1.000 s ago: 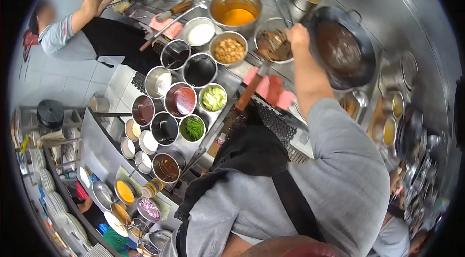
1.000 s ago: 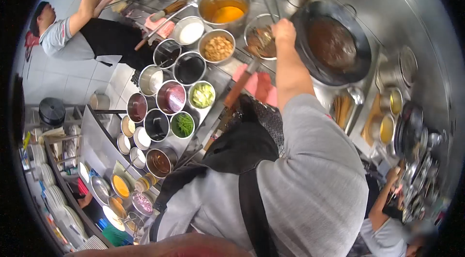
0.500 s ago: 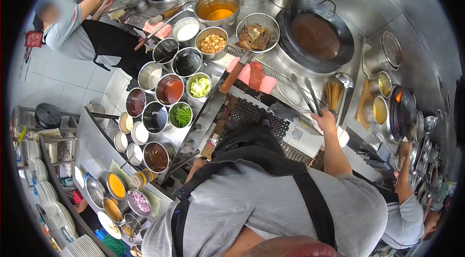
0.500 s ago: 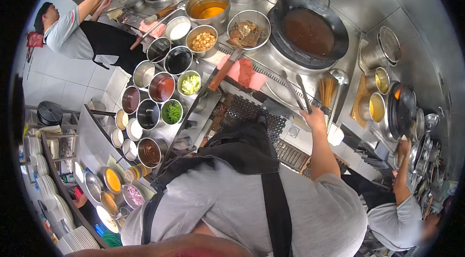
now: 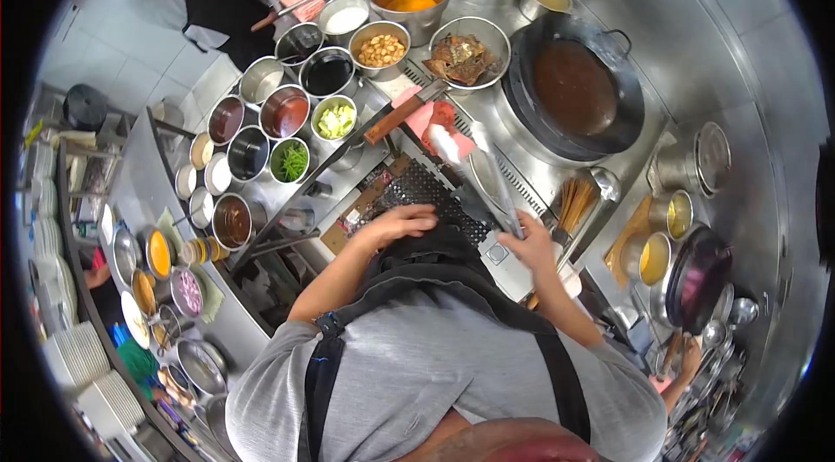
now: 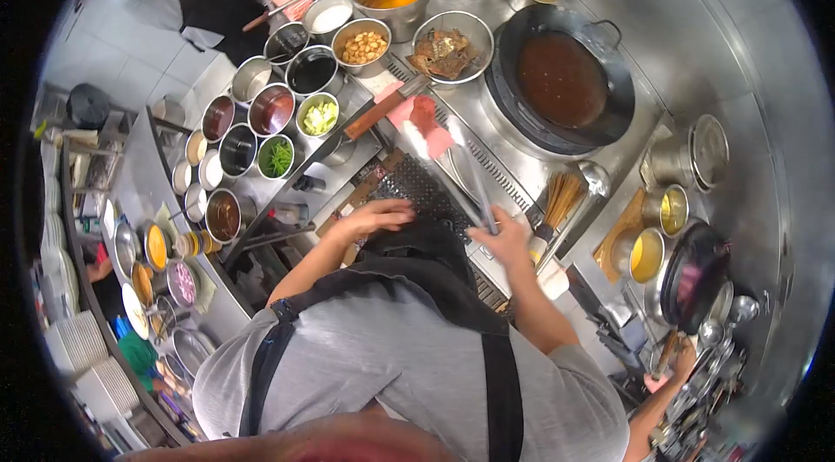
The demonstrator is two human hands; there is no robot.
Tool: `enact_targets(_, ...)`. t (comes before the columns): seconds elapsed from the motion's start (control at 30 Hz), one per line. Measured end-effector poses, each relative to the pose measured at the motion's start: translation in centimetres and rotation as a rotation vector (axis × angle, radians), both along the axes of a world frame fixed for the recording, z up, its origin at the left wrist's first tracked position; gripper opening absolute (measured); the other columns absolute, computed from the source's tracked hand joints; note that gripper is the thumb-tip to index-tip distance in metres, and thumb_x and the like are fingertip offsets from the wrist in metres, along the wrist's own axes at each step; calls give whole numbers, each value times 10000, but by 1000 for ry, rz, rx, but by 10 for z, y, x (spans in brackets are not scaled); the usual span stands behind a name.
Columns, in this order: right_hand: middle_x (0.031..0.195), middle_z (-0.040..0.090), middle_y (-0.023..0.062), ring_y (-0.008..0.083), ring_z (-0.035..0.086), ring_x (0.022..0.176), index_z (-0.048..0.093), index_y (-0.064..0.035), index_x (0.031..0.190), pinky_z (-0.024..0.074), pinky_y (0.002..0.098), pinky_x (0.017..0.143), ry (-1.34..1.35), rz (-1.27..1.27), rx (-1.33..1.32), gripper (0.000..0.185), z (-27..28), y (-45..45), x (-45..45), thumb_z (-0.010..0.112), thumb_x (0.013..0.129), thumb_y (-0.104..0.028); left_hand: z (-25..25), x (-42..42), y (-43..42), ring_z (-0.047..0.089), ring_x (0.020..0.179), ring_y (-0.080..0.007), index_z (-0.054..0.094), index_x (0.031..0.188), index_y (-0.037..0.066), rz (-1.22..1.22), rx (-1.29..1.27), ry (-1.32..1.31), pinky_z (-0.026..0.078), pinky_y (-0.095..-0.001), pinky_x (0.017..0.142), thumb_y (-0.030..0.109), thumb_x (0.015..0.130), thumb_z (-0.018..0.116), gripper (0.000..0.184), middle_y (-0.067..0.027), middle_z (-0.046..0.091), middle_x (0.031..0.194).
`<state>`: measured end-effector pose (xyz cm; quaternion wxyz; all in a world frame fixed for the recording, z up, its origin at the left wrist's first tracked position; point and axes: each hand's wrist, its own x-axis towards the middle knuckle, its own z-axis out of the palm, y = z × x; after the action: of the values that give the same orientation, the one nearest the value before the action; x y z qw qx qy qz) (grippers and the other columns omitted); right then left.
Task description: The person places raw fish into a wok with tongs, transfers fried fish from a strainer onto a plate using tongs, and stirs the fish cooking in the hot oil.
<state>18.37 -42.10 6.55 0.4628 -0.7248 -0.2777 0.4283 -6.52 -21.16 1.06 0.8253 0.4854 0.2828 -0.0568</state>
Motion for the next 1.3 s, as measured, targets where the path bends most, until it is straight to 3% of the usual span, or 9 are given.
enact_targets(0.13, 1012, 641, 95, 126, 618, 858, 504, 31, 1249, 494, 267, 762, 200, 122, 299, 641, 0, 44, -56, 795, 709, -156, 44, 55, -51, 469, 1213, -248, 202, 1451, 33, 433, -327, -290, 384, -413, 993, 267, 829, 659, 807, -142, 447, 1355)
enact_targets(0.2, 982, 639, 145, 162, 642, 803, 495, 40, 1245, 498, 274, 734, -98, 350, 320, 629, -30, 53, -59, 777, 730, -186, 44, 51, -59, 499, 1169, -240, 364, 1349, 53, 658, -307, -227, 409, -413, 957, 247, 815, 662, 642, -121, 533, 1230)
enact_targets(0.4, 918, 633, 77, 108, 579, 696, 586, 49, 1150, 470, 255, 604, 85, 792, 203, 457, -49, 43, -75, 750, 771, -147, 52, -11, -65, 570, 1027, -221, 459, 1231, 38, 1034, -52, -77, 444, -383, 923, 219, 790, 667, 520, -98, 575, 1045)
enact_targets(0.47, 819, 650, 88, 111, 588, 659, 634, 43, 1081, 463, 251, 595, 119, 627, 55, 392, -82, 35, -75, 716, 811, -228, 58, -50, -66, 594, 987, -231, 388, 1324, -7, 964, 147, 23, 473, -365, 889, 193, 782, 656, 637, -137, 583, 1070)
enact_targets(0.6, 786, 674, 154, 226, 647, 726, 666, 20, 1027, 496, 319, 645, -150, 497, -276, 461, -191, -10, -50, 686, 808, -385, 60, -129, -71, 615, 864, -211, 534, 1200, -7, 682, 717, 447, 487, -336, 779, 276, 691, 722, 612, -137, 641, 939)
enact_targets(0.67, 897, 681, 201, 285, 660, 794, 666, 18, 1026, 503, 349, 707, -122, 316, -571, 477, -169, -18, -47, 685, 800, -401, 53, -158, -74, 626, 822, -261, 572, 1150, -7, 593, 836, 596, 485, -354, 765, 333, 644, 726, 628, -174, 643, 873)
enact_targets(0.73, 958, 661, 232, 335, 650, 824, 644, 61, 993, 503, 405, 749, -663, 173, -673, 542, -356, -99, -28, 663, 801, -446, 54, -178, -78, 625, 838, -327, 568, 1150, -22, 354, 905, 721, 490, -376, 772, 362, 624, 711, 666, -212, 638, 924)
enact_targets(0.83, 1009, 631, 261, 358, 642, 866, 609, 97, 979, 502, 429, 775, -253, -163, -853, 616, -322, -93, -13, 601, 828, -501, 38, -201, -87, 626, 918, -358, 567, 1139, -54, 233, 921, 817, 497, -391, 809, 392, 645, 702, 679, -237, 637, 990)
enact_targets(1.3, 962, 635, 260, 353, 650, 835, 596, 92, 990, 509, 438, 743, -333, -475, -876, 612, -364, -68, -23, 566, 850, -503, -31, -258, -54, 599, 1003, -390, 573, 1155, -25, 73, 883, 890, 477, -421, 888, 444, 618, 717, 728, -254, 624, 1055)
